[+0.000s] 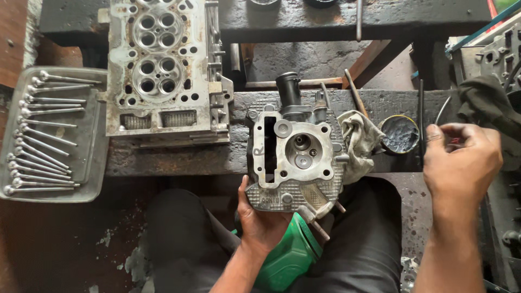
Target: The person cleans a cylinder head component with a cloth, applies a substance from a small container to a valve stem, and inserts the valve into the cylinder head.
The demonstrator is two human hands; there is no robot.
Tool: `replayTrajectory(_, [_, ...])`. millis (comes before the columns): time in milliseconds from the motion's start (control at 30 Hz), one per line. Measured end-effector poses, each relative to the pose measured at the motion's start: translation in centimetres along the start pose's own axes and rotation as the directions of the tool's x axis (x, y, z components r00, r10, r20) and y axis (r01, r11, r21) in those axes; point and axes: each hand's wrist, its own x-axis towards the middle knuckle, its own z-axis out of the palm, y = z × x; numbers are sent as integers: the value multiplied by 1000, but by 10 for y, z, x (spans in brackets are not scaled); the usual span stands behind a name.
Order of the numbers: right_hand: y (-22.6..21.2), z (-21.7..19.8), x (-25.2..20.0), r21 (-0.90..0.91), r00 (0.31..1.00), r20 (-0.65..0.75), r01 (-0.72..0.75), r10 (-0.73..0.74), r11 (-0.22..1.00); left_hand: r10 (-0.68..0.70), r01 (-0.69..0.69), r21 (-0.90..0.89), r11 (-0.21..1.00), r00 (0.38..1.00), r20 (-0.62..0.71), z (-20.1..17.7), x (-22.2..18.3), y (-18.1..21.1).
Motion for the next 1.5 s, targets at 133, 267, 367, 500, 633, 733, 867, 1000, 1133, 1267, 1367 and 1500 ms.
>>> replayTrajectory(133, [-68,-22,-1,111,992,91,-100,90,989,-5,6,-37,999,1000,7,-4,1,1])
replayTrajectory(267, [-134,-38,-9,173,959,235,-200,156,965,-53,55,-113,992,998,23,1,0,3])
replayTrajectory(367, [-162,-42,-10,219,924,382,-119,27,969,-64,68,-82,994,996,57,3,2,3])
replayTrajectory(500, [-179,-43,-13,233,859,500,-10,-111,972,-52,61,-64,996,991,126,2,6,3])
replayTrajectory(633, [-183,-36,-20,228,837,512,88,-196,970,-47,54,-41,998,985,165,-1,8,5])
replayTrajectory(733, [-184,-26,-25,190,802,554,137,-222,972,-35,45,-68,997,988,151,-4,9,4])
replayTrajectory(867, [-189,-15,-24,280,814,493,187,-308,942,-31,39,-78,996,995,99,0,8,5])
replayTrajectory(1000, [-183,-19,-8,309,798,519,159,-306,938,-68,81,-94,992,989,130,-2,5,8])
replayTrajectory(1133, [-175,-56,-9,298,886,442,4,-142,955,-5,11,73,997,997,-82,-21,3,10])
replayTrajectory(1267, [-145,-71,-29,380,877,426,-395,221,836,594,-204,764,612,757,-274,-30,-20,15])
replayTrajectory(1367, [-114,-53,-59,474,588,712,-806,385,355,756,-475,776,-414,296,584,4,-41,8])
replayTrajectory(1500, [-90,-39,-116,362,318,899,-926,301,-102,526,-725,666,-173,504,685,36,-69,-13])
